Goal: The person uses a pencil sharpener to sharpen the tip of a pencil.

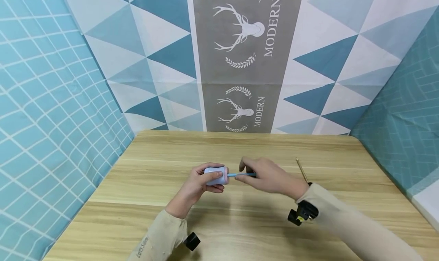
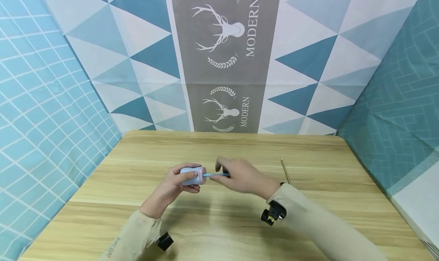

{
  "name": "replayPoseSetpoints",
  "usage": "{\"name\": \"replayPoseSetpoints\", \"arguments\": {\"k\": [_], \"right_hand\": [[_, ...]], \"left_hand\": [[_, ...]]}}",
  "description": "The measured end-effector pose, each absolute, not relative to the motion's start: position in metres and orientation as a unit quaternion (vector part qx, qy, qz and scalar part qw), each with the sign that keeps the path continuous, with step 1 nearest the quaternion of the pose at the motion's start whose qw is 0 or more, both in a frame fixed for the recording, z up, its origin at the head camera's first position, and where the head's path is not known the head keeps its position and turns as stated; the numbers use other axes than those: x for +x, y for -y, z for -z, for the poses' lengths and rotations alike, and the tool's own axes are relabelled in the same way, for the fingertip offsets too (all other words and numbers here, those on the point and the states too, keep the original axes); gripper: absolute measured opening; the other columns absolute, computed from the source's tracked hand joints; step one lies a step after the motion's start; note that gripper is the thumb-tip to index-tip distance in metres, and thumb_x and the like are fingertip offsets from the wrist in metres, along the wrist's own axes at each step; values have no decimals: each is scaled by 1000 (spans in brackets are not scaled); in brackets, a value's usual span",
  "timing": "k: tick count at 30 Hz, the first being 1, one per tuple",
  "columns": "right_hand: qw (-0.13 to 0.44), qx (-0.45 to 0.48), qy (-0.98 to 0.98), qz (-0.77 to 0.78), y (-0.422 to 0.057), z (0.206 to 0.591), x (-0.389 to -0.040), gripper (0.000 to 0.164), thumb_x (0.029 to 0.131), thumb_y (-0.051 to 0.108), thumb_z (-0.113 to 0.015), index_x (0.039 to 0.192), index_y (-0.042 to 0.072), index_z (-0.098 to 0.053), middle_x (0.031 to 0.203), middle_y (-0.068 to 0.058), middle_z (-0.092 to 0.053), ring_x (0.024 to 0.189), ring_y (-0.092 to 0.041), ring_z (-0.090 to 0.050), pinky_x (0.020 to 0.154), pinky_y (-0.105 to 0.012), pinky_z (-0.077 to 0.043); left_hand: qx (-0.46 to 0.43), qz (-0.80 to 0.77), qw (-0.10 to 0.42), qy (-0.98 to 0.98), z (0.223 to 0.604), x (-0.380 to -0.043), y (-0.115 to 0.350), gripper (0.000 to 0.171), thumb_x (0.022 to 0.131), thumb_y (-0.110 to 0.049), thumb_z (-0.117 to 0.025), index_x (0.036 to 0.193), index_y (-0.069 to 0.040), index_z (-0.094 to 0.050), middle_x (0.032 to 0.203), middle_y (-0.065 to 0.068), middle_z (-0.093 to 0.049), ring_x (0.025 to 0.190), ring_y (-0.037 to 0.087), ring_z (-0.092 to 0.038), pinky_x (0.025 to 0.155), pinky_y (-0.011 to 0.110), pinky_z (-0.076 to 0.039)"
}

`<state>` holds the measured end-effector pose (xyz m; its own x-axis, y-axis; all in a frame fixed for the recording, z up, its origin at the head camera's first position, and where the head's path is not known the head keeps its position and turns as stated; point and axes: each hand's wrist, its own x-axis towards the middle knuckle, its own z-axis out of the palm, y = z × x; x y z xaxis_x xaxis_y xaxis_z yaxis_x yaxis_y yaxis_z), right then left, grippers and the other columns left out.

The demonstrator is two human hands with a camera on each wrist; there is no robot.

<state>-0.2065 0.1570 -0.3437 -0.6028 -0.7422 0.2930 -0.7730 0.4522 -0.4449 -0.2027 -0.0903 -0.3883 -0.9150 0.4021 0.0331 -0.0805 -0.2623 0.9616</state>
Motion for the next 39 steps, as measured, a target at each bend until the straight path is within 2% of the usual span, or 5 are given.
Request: {"name": "replayPoseSetpoints", "arguments": {"k": [5,11,16,28,39], "right_hand": [[405,548,731,16,-156,351,-203,30,109,18,-38,91,5,-58,75,-1,-55,60,-11,-48,47,-19,-41],[521,513,681,43,-151,366,-208,34,106,21,-49,75,7,-51,62,1,-48,49,-9,-39,41,-16,-31],[412,471,772,-107,-139,369,-206,44,105,39,-49,70,13,-44,51,10,-37,42,0,-27,37,-14,-18],[-361,135,783,-489,-145,342,-215,39,100,33,-60,71,9,-51,51,4,-28,42,-8,-19,39,-21,-14],[-67,394,844,-357,-159,333,-204,16,101,25,-61,102,9,-62,78,4,-59,57,-8,-46,50,-24,-43]], "left_hand": [[143,-789,145,-579,383,-202,95,22,89,-6,-67,107,-16,-74,95,13,-66,62,19,-70,62,35,-62],[134,-797,172,-563,385,-201,89,20,91,-7,-65,103,-19,-75,96,14,-64,61,18,-70,63,35,-63],[119,-801,161,-564,388,-202,89,19,90,-5,-64,102,-16,-75,95,16,-62,59,18,-69,61,34,-62],[141,-768,159,-604,395,-197,89,29,87,-5,-69,116,1,-69,102,21,-59,62,24,-70,62,37,-63],[139,-774,168,-594,386,-204,96,22,89,-7,-66,109,-13,-74,95,16,-64,63,20,-69,62,35,-62]]}}
